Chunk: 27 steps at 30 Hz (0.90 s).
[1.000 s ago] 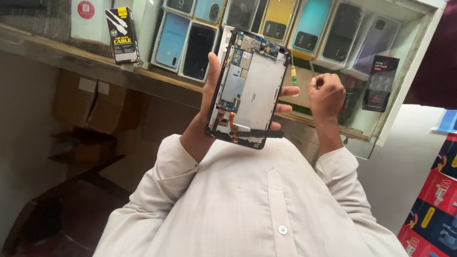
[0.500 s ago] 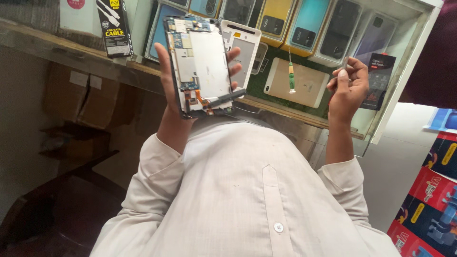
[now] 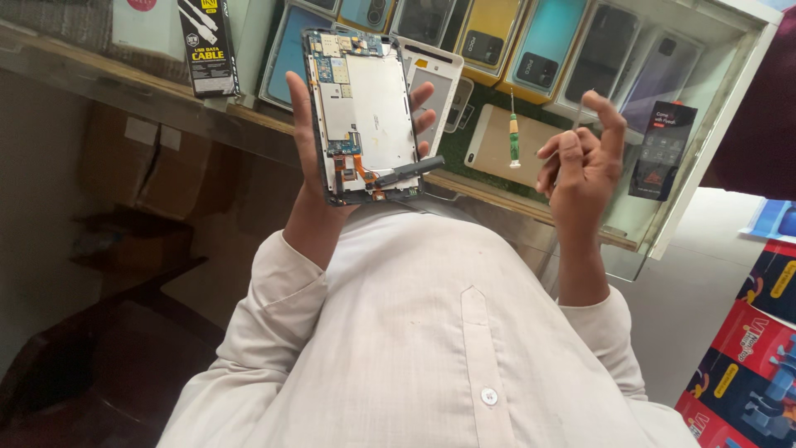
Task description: The person holds a disassembled smartphone and uses a screwdriver and tweezers to remove screws and disconnect ribbon cables from the motherboard. The person detaches a black plastic bracket and lifts the motherboard away from the chassis.
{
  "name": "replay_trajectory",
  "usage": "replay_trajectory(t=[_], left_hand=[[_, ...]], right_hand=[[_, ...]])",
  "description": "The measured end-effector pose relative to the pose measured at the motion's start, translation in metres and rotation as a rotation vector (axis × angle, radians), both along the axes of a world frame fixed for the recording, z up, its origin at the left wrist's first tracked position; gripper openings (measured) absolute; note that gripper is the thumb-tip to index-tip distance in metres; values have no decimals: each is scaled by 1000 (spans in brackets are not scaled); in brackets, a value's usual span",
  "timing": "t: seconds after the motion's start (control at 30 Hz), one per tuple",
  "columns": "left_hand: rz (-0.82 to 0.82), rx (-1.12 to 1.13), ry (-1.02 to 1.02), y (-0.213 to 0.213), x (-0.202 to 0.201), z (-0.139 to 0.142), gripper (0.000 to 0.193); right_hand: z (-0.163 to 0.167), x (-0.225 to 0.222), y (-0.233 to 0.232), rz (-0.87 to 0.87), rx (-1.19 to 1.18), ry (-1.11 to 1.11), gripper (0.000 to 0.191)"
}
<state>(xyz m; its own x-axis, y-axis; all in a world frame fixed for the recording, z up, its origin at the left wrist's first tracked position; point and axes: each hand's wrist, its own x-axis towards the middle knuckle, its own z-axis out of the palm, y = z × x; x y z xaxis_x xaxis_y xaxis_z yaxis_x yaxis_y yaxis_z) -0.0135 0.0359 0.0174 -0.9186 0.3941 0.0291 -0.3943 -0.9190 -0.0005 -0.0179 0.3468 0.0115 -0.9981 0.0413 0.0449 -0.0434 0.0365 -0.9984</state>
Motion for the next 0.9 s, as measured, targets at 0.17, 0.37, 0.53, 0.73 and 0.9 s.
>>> replay_trajectory(t=[0.17,0.37,0.53,0.73,0.9], left_hand=[[21,13,-54,-2,1,9,107],[71,-17,-89,1,-1,10,109],[130,-71,-99,2,-5,1,106],[308,-303,-350,8,-15,-11,94],[387,-590,-787,24,-31,-25,101]], right_hand=[[19,1,-2,48,20,26,18],[14,-5,4,152,-320,-89,30],[-10,-8,-8,217,-217,-169,32],[-29,-13,-41,299,394,132,17],[-21,-26,-64,421,606,239,38]])
